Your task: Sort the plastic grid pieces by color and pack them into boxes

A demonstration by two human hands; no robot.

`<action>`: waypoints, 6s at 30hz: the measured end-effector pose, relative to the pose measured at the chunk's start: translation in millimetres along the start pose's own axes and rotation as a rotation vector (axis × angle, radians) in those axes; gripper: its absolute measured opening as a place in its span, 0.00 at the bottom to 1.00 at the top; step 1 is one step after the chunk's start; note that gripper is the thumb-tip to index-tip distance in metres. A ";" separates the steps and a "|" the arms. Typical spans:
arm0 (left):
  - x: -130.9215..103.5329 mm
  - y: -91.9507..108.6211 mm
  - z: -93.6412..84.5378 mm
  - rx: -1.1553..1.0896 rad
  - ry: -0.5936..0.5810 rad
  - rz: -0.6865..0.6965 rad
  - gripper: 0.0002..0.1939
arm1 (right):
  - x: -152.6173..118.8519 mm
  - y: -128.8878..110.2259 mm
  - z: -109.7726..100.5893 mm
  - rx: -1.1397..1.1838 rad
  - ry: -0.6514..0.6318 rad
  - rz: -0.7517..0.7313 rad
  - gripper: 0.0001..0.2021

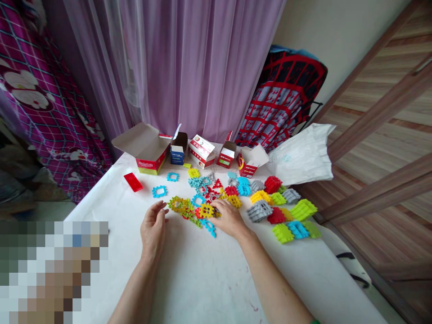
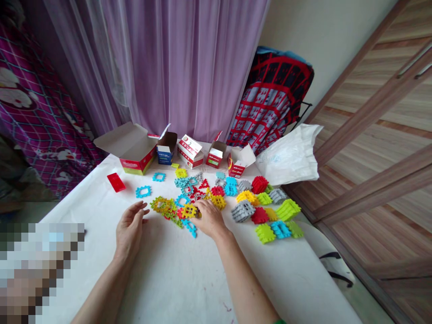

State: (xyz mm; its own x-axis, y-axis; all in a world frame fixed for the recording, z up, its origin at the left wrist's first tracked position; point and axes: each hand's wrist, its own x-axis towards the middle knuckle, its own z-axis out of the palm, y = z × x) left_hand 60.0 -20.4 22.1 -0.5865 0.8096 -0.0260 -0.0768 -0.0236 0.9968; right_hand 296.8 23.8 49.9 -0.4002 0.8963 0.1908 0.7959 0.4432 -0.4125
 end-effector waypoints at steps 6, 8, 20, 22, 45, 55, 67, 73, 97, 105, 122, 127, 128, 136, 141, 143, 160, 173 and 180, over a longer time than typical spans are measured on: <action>-0.2 2.4 0.4 0.007 -0.003 -0.016 0.21 | -5.1 -2.0 9.2 -0.005 0.106 0.032 0.16; -0.4 3.3 0.7 0.006 0.000 -0.016 0.21 | -6.2 -2.6 11.2 -0.002 0.129 0.006 0.19; -1.3 5.8 0.6 -0.015 0.009 -0.015 0.20 | -3.5 -8.2 8.9 -0.078 0.086 -0.025 0.17; -1.4 5.9 0.9 -0.016 0.017 -0.022 0.19 | -8.5 -6.2 7.7 -0.119 0.206 0.013 0.18; -0.7 5.5 1.9 -0.006 0.009 -0.017 0.20 | -17.4 23.5 -24.2 -0.356 0.246 0.620 0.16; -1.0 4.8 1.9 0.003 0.011 -0.016 0.20 | -18.3 26.5 -23.8 -0.359 0.230 0.608 0.16; -1.1 4.3 2.3 -0.032 0.018 -0.023 0.20 | -21.0 19.7 -28.7 -0.365 0.301 0.579 0.17; -0.3 4.6 1.6 -0.075 0.032 -0.057 0.19 | -12.0 -14.5 -13.0 -0.208 0.293 0.302 0.10; 4.7 -3.8 -7.6 -0.187 0.069 -0.098 0.22 | 40.5 -70.0 23.2 0.029 0.081 0.026 0.21; 2.0 -5.0 -5.2 -0.143 0.050 -0.060 0.16 | -12.2 9.2 -13.0 -0.253 0.053 0.071 0.24; 1.1 0.8 -1.9 -0.057 0.019 -0.028 0.21 | -33.7 -0.2 -1.8 0.131 0.204 0.245 0.13; 0.2 3.0 -0.9 -0.045 0.031 -0.019 0.19 | -41.2 -7.4 11.9 0.077 0.212 0.146 0.17; 0.0 3.6 -0.8 -0.043 0.034 -0.019 0.19 | -40.1 -9.1 13.3 0.056 0.203 0.135 0.18; -0.6 6.3 0.5 -0.041 0.043 -0.019 0.19 | -37.8 -10.9 20.5 -0.083 0.176 0.121 0.18; -0.3 6.4 0.1 -0.031 0.040 -0.021 0.19 | -42.1 -11.2 22.8 -0.137 0.294 0.097 0.18; -0.5 6.7 0.4 -0.033 0.045 -0.025 0.19 | -44.5 -10.0 22.3 -0.152 0.352 0.080 0.17; -1.6 8.5 1.9 -0.067 0.051 -0.030 0.19 | -48.3 -4.5 19.5 -0.156 0.435 0.077 0.18; -1.2 8.3 1.9 -0.078 0.058 -0.034 0.19 | -39.2 9.1 19.0 -0.104 0.318 -0.099 0.17; -0.6 5.8 1.6 -0.076 0.056 -0.035 0.19 | -33.0 6.8 3.0 -0.122 0.325 -0.215 0.18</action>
State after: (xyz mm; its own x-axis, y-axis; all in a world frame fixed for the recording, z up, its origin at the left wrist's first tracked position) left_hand 61.2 -20.1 27.9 -0.6261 0.7768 -0.0674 -0.1579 -0.0416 0.9866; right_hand 314.1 -2.7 38.1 -0.4145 0.7322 0.5405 0.7658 0.6015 -0.2276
